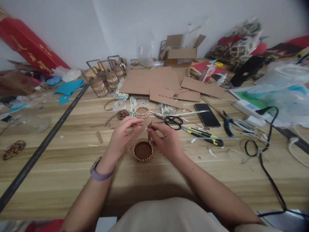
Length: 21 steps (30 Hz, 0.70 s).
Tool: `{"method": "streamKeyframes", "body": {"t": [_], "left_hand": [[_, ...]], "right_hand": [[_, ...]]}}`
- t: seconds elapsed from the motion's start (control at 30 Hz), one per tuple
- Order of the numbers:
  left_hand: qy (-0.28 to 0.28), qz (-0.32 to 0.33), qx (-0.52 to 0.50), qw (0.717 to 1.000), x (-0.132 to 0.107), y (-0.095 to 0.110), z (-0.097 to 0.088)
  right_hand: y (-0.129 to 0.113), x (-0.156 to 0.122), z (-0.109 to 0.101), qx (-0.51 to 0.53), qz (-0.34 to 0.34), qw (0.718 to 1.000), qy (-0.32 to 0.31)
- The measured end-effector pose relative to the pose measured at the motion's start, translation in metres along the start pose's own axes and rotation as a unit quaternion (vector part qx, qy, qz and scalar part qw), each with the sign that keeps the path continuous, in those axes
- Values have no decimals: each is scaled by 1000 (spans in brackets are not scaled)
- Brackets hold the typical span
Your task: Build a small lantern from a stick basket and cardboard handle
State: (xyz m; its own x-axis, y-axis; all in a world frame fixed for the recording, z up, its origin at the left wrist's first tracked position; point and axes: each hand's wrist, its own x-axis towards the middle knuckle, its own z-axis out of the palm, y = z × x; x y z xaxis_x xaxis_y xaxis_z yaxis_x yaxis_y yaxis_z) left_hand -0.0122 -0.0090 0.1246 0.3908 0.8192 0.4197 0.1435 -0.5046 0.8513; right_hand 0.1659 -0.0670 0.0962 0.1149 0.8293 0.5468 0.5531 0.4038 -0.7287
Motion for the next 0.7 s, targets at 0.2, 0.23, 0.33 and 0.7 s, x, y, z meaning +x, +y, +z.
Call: {"method": "streamKeyframes", "body": {"t": [0.2, 0.23, 0.33, 0.7], "left_hand": [[-116, 75, 42, 989, 26, 1, 7], [-123, 71, 43, 989, 28, 2, 8], [-131, 59, 38, 989, 30, 5, 9], [-136, 60, 30, 989, 32, 8, 9]], "right_hand": [[-1, 0, -1, -41, -39, 998, 1], [-1, 0, -1, -48, -41, 998, 4], [-1, 0, 0, -66, -49, 996, 15], [-7, 0, -1, -149, -89, 985, 19]]}}
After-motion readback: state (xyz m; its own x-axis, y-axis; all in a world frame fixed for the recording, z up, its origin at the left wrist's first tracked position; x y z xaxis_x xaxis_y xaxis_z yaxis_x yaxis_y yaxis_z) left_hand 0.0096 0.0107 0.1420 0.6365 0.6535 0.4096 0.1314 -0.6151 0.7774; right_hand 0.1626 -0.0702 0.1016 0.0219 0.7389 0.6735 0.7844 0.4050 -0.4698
